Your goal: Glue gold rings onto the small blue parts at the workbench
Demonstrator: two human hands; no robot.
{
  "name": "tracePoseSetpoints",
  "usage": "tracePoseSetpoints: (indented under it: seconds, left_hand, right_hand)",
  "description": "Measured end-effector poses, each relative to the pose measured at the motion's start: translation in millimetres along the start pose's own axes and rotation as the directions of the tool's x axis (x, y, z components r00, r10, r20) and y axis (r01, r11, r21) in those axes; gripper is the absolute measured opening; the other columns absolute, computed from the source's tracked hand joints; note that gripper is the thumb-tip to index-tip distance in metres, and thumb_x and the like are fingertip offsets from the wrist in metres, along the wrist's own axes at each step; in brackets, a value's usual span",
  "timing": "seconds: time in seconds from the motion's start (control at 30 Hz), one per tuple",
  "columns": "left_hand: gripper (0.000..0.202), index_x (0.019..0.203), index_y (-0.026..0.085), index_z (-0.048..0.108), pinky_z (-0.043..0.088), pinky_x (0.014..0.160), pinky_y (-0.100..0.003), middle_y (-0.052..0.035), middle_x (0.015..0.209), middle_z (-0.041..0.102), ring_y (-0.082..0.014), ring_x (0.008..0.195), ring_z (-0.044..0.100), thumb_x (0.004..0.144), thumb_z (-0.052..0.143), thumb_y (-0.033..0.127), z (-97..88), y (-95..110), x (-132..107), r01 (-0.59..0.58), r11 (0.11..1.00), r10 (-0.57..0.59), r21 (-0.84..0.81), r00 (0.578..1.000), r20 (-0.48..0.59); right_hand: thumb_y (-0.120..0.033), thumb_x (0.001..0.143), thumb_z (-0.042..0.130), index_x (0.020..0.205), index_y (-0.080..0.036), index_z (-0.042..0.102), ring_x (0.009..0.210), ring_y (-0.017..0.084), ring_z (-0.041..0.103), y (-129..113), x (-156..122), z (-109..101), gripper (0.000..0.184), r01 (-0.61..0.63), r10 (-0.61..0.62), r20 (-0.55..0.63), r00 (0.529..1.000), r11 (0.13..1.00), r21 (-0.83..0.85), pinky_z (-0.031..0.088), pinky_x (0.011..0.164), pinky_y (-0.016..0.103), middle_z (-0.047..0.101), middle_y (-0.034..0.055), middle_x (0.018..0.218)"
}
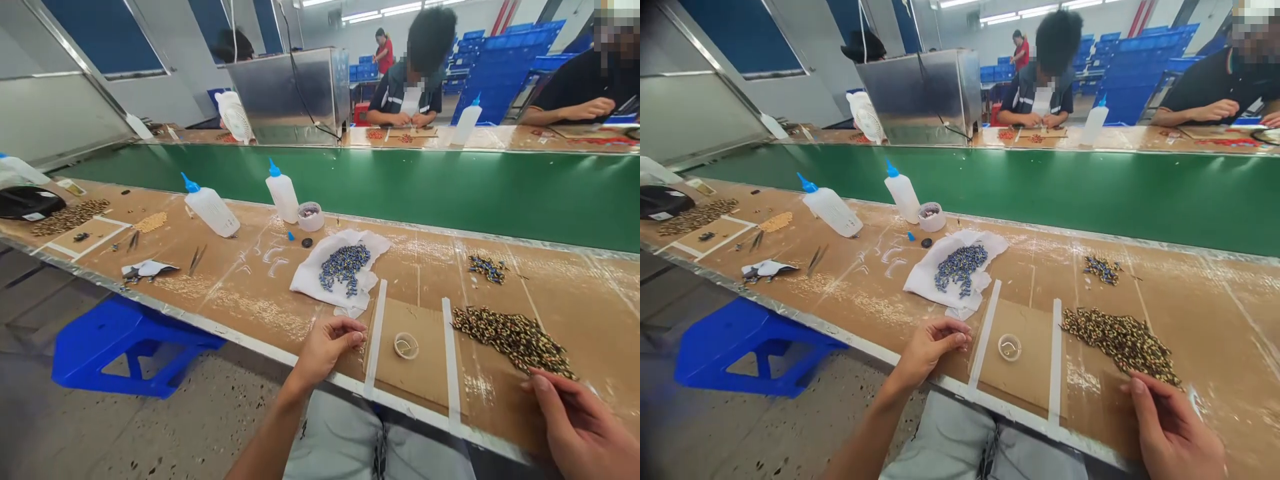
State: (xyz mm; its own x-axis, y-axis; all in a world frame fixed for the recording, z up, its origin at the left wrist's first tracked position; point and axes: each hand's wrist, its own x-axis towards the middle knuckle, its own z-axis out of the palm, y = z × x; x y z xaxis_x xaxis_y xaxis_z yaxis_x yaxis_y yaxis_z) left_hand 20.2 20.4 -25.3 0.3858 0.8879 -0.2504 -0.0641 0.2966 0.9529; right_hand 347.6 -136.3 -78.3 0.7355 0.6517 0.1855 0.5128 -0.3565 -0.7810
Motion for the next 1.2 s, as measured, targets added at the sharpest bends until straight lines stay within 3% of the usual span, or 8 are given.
tracePoseSetpoints:
  seconds: [0.2, 0.47, 0.7, 0.83, 1.03, 1.2]
  left_hand:
    - [0.026, 0.095, 0.014, 0.067, 0.048, 0.075, -0.022, -0.0027, 0.08, 0.068, -0.0126, 0.077, 0.063, 0.077, 0.077, 0.03, 3.5, -6, 1, -0.03, 0.994, 0.021, 0.109, 0.996, 0.082]
    - [0.023, 0.088, 0.014, 0.061, 0.051, 0.078, -0.025, -0.0032, 0.079, 0.068, -0.0162, 0.082, 0.067, 0.079, 0.074, 0.032, 8.3, -3, 1, 0.021, 0.994, -0.031, 0.103, 0.995, 0.095]
    - [0.015, 0.079, 0.011, 0.07, 0.053, 0.064, -0.023, -0.006, 0.079, 0.072, -0.0123, 0.065, 0.064, 0.078, 0.075, 0.026, 6.6, 3, 2, 0.03, 0.998, -0.036, 0.062, 0.994, 0.106]
    - [0.014, 0.076, 0.011, 0.072, 0.053, 0.056, -0.023, -0.0097, 0.094, 0.072, -0.0107, 0.059, 0.062, 0.076, 0.076, 0.024, 9.2, 9, 0, 0.008, 1.0, -0.011, 0.018, 0.987, 0.158]
    - [0.015, 0.086, 0.013, 0.073, 0.053, 0.072, -0.028, -0.0088, 0.084, 0.072, -0.0158, 0.073, 0.064, 0.083, 0.069, 0.027, 22.7, 7, -6, -0.027, 0.998, 0.011, 0.063, 0.971, 0.24]
    - [0.017, 0.091, 0.014, 0.072, 0.052, 0.074, -0.027, -0.0084, 0.086, 0.069, -0.016, 0.078, 0.062, 0.088, 0.065, 0.029, 29.7, -1, -10, -0.064, 0.997, 0.049, 0.05, 0.967, 0.251]
  right_hand:
    - [-0.057, 0.08, 0.064, 0.097, -0.019, 0.07, 0.079, 0.025, 0.067, -9, -1, -1, 0.042, -0.131, 0.126, 0.051, 0.991, 0.986, 0.1, 0.051, 0.08, 0.039, 0.073, 0.0062, 0.085]
    - [-0.055, 0.082, 0.065, 0.1, -0.019, 0.068, 0.076, 0.023, 0.063, -13, -3, 0, 0.04, -0.083, 0.088, -0.021, 0.996, 0.984, 0.156, 0.051, 0.084, 0.04, 0.069, 0.0057, 0.084]
    - [-0.057, 0.082, 0.065, 0.097, -0.018, 0.069, 0.072, 0.022, 0.062, -12, -3, 1, 0.041, -0.093, 0.102, -0.052, 0.993, 0.984, 0.154, 0.052, 0.082, 0.039, 0.068, 0.0054, 0.08]
    - [-0.057, 0.081, 0.066, 0.096, -0.017, 0.069, 0.072, 0.021, 0.062, -16, -3, 0, 0.042, -0.099, 0.112, -0.059, 0.992, 0.976, 0.192, 0.052, 0.08, 0.036, 0.068, 0.0057, 0.081]
    - [-0.056, 0.08, 0.067, 0.096, -0.017, 0.07, 0.07, 0.02, 0.063, -12, 0, 0, 0.043, -0.088, 0.1, -0.052, 0.994, 0.976, 0.198, 0.051, 0.076, 0.033, 0.069, 0.005, 0.079]
    - [-0.055, 0.081, 0.066, 0.096, -0.017, 0.07, 0.073, 0.021, 0.065, -9, 2, 1, 0.042, -0.081, 0.089, -0.037, 0.995, 0.981, 0.176, 0.052, 0.076, 0.033, 0.07, 0.0058, 0.08]
